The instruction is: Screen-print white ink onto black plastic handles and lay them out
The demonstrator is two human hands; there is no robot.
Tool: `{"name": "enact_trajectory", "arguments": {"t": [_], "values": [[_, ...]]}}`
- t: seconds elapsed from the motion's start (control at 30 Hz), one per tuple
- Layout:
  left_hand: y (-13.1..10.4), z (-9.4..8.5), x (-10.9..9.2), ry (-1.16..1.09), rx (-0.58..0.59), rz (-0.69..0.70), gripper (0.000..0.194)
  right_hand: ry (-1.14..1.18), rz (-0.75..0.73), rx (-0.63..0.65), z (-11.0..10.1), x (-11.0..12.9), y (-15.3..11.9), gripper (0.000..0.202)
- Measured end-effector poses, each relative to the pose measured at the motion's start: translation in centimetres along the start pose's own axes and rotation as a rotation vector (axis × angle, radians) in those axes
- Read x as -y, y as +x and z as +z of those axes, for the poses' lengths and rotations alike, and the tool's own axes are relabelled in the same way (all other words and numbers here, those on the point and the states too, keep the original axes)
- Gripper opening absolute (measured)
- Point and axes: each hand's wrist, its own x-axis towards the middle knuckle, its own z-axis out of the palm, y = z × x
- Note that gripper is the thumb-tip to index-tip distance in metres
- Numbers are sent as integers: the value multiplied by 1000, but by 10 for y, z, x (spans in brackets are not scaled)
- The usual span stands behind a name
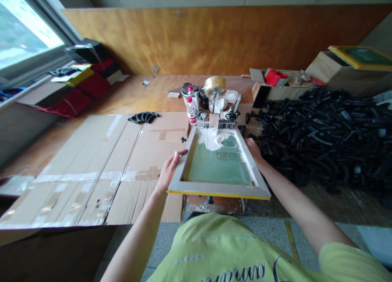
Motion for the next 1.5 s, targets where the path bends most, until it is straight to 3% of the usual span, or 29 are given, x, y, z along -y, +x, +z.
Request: {"name": "enact_trajectory", "arguments": {"t": [0.1, 0.2, 0.27, 0.33, 0.43, 0.6, 0.7, 0.83, 1.0, 1.07, 1.13, 1.23, 1.33, 1.43, 1.5], "values": [[-6, -2, 47, -22, 46, -124, 80, 6, 159, -198, -21, 2, 27, 33], [1, 0, 89, 11, 10, -118, 89, 38, 2, -300, -23, 41, 75, 50], [7, 2, 106, 51, -12, -99, 84, -2, -112, -219, -15, 70, 103, 48], [10, 2, 114, 81, -15, -88, 78, -57, -123, -63, -3, 92, 115, 32], [10, 2, 115, 97, -16, -85, 72, -121, -150, 103, 9, 102, 98, 11], [7, 4, 112, 78, -60, -100, 68, -38, -514, 202, -4, 91, 44, 19], [7, 4, 110, 79, -51, -95, 70, 38, -551, 275, -13, 88, 45, 13], [5, 3, 102, 65, -36, -91, 76, 41, -375, 98, -4, 94, 45, 14], [2, 3, 94, 59, -37, -111, 79, 81, -456, 67, 3, 92, 20, 16], [1, 2, 89, 76, -34, -119, 80, 134, -415, 62, -2, 91, 32, 14], [-2, 0, 78, 60, -8, -127, 82, 171, -323, 28, -9, 92, 60, 29], [-7, -6, 47, -8, 60, -134, 82, 112, -131, -36, -24, 90, 109, 60], [-6, -8, 7, -53, 61, -94, 68, 46, 41, -175, -46, 66, 132, 66], [10, 0, -32, -146, 0, 95, 57, 58, 235, -380, -61, 23, 114, 47], [26, 8, -54, -225, -2, 197, 53, 70, 379, -424, -55, 1, 86, 32]]}}
